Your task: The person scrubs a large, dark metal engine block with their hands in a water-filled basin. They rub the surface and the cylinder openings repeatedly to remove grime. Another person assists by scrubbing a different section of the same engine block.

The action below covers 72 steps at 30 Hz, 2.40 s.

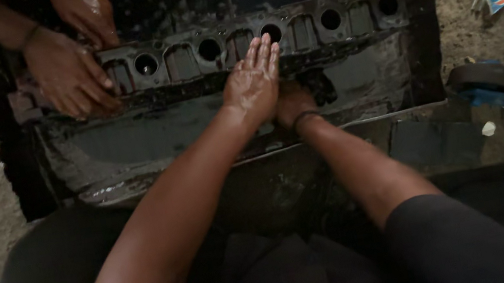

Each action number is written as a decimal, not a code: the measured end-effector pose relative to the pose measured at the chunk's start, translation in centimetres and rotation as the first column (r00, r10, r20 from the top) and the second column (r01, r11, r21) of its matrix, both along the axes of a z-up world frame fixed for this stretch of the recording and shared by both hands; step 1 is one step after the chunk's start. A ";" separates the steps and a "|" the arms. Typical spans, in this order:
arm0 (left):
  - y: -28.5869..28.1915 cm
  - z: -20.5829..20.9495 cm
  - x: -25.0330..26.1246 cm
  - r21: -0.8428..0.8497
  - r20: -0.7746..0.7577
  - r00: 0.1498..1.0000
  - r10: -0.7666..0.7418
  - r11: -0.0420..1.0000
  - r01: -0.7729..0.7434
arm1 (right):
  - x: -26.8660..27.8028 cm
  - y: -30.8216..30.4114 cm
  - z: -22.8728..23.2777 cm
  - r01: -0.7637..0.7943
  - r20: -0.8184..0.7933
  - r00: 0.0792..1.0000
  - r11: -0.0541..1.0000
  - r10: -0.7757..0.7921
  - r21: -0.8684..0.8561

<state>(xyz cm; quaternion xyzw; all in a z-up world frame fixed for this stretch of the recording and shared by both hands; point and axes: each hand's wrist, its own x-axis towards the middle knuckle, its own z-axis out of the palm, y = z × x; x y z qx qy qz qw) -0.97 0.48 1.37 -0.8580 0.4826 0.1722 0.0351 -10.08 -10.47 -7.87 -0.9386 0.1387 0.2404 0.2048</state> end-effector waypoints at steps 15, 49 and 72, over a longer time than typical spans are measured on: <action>0.3 1.2 -0.2 -0.150 0.001 1.000 0.031 0.988 -0.030 | -1.0 -3.5 -7.9 -0.045 0.038 0.998 0.987 0.052 -0.157; -0.2 0.3 0.4 -0.087 0.012 1.000 -0.009 0.996 0.010 | -1.1 -9.1 -5.5 0.193 -0.144 0.981 0.580 -0.129 0.792; -2.9 0.9 0.0 -0.144 0.084 0.989 0.123 0.983 -0.111 | -3.4 -16.2 11.7 0.339 0.631 0.775 0.821 0.033 -0.460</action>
